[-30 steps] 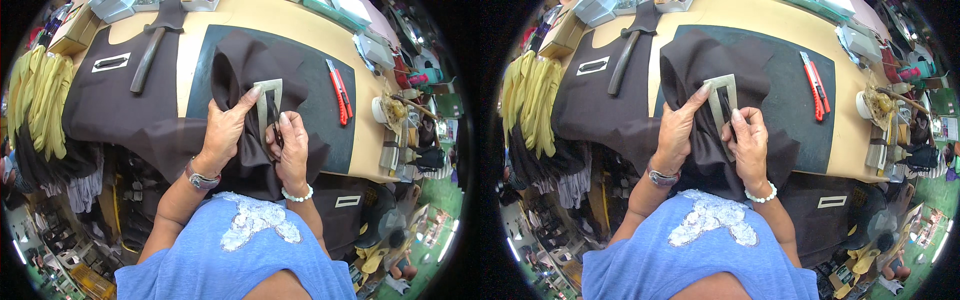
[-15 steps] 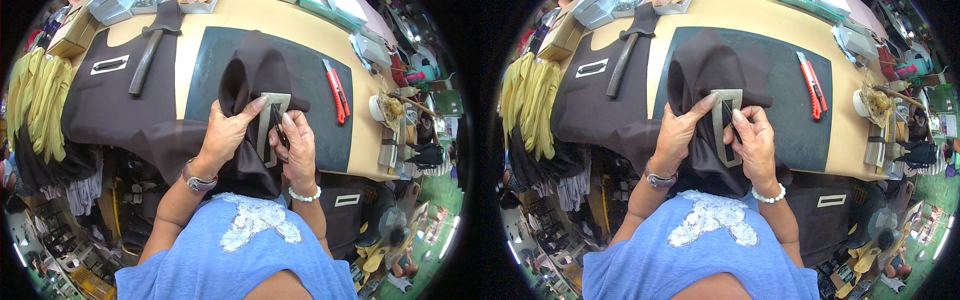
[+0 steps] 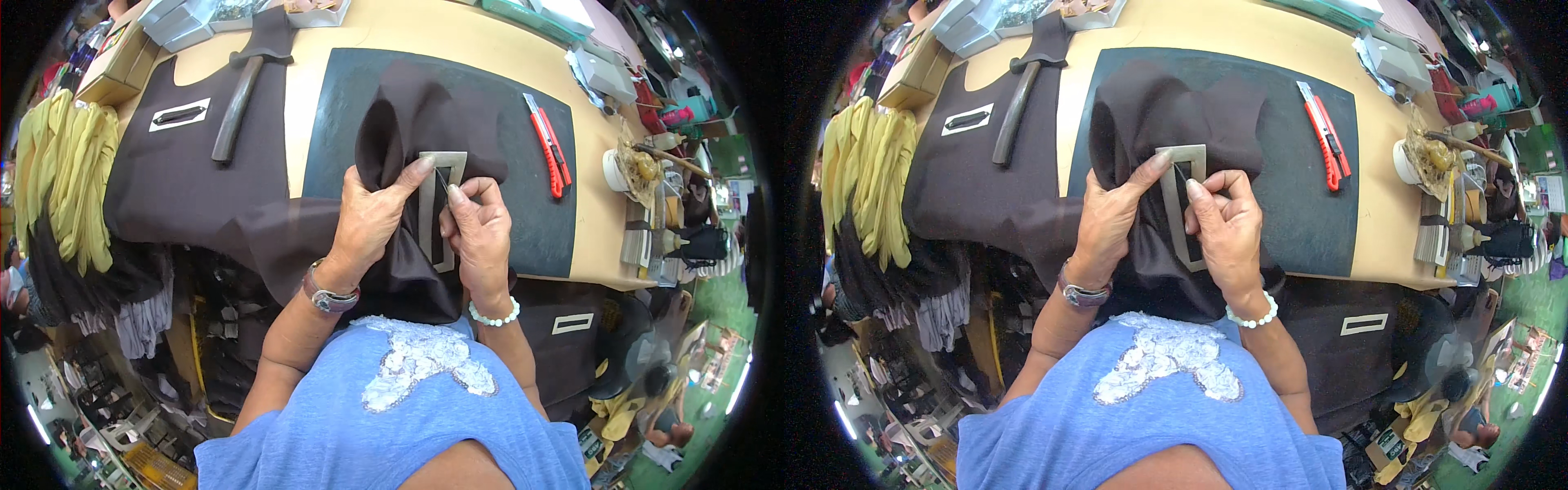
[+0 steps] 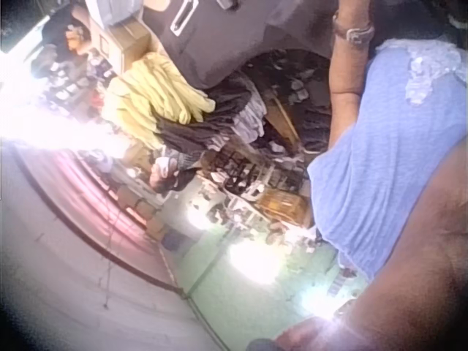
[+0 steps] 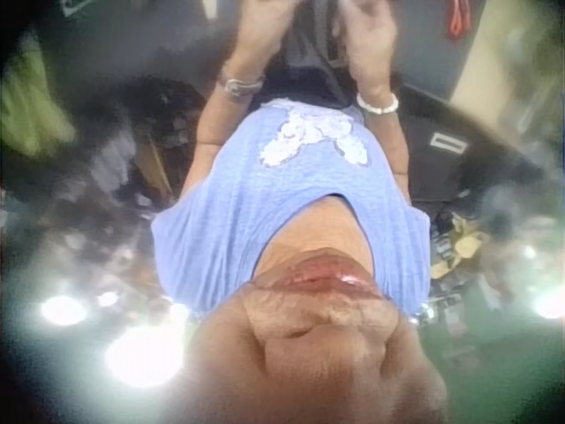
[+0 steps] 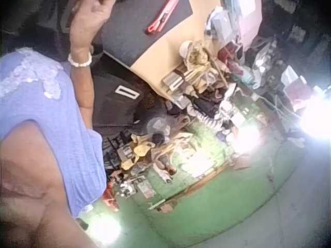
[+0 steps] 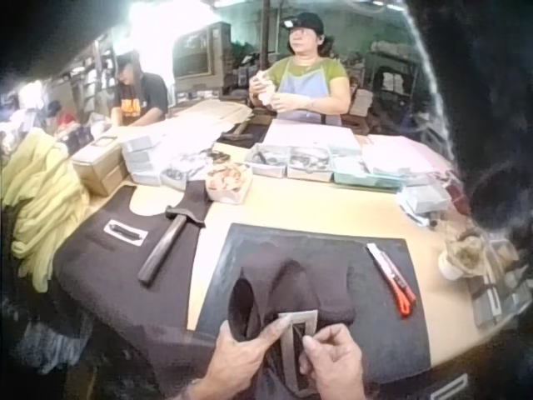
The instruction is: The person applies a white rectangular template to a black leather piece, cuts out a rectangular slot using a utility knife and small snips, then folds the material edges and secures them.
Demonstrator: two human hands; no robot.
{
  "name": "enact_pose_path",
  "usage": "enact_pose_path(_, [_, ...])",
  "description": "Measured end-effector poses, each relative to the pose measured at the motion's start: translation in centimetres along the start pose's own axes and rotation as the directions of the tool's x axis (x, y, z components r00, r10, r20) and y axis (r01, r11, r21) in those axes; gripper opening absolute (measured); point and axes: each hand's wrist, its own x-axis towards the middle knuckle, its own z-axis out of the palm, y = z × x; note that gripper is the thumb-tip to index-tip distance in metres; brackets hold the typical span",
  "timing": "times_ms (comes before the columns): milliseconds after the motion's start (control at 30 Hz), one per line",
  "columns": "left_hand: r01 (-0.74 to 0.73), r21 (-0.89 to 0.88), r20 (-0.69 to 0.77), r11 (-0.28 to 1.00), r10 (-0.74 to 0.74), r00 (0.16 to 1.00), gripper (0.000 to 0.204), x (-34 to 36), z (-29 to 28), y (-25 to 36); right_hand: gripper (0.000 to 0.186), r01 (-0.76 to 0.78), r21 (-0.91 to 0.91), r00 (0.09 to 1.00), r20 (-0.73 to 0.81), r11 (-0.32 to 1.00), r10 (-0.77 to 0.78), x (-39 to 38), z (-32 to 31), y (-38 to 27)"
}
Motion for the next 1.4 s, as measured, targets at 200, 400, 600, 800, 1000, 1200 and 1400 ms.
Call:
enact_pose_path(200, [-0.04,-0.091,-0.178,0.995,0.023,0.984,0.02,0.2,1.6,-1.5,0.019,-0.08,-0.017,0.996,-0.037,0.997,0.079,-1.5,0.6,-0.6])
enact_pose_path(400, [-0.012,-0.135,-0.177,0.991,-0.012,0.984,0.017,-0.6,2.3,-1.9,0.018,-0.014,0.102,0.995,-0.099,0.995,0.025,-2.1,1.3,1.5])
enact_pose_path(600, [-0.115,-0.139,-0.225,0.984,0.082,0.971,0.015,-0.6,2.9,-2.1,0.016,0.126,0.168,0.98,-0.172,0.978,-0.097,-1.6,2.0,2.0])
enact_pose_path(800, [-0.076,-0.094,-0.137,0.993,0.062,0.989,0.018,-1.3,3.5,-1.7,0.016,0.202,0.221,0.968,-0.193,0.954,-0.16,-1.4,1.9,1.7])
enact_pose_path(1000, [-0.114,-0.104,-0.111,0.988,0.102,0.989,0.019,-1.6,3.6,-1.9,0.016,0.192,0.23,0.968,-0.207,0.954,-0.144,-1.6,1.9,1.5])
enact_pose_path(1200, [-0.064,-0.186,-0.081,0.98,0.049,0.995,0.013,-1.7,3.4,-2.0,0.016,0.182,0.256,0.971,-0.2,0.949,-0.133,-1.6,1.5,1.5])
enact_pose_path(1400, [0.007,-0.191,-0.059,0.982,-0.019,0.998,0.018,-1.5,3.2,-1.8,0.019,0.172,0.305,0.973,-0.203,0.937,-0.113,-1.6,1.4,1.5])
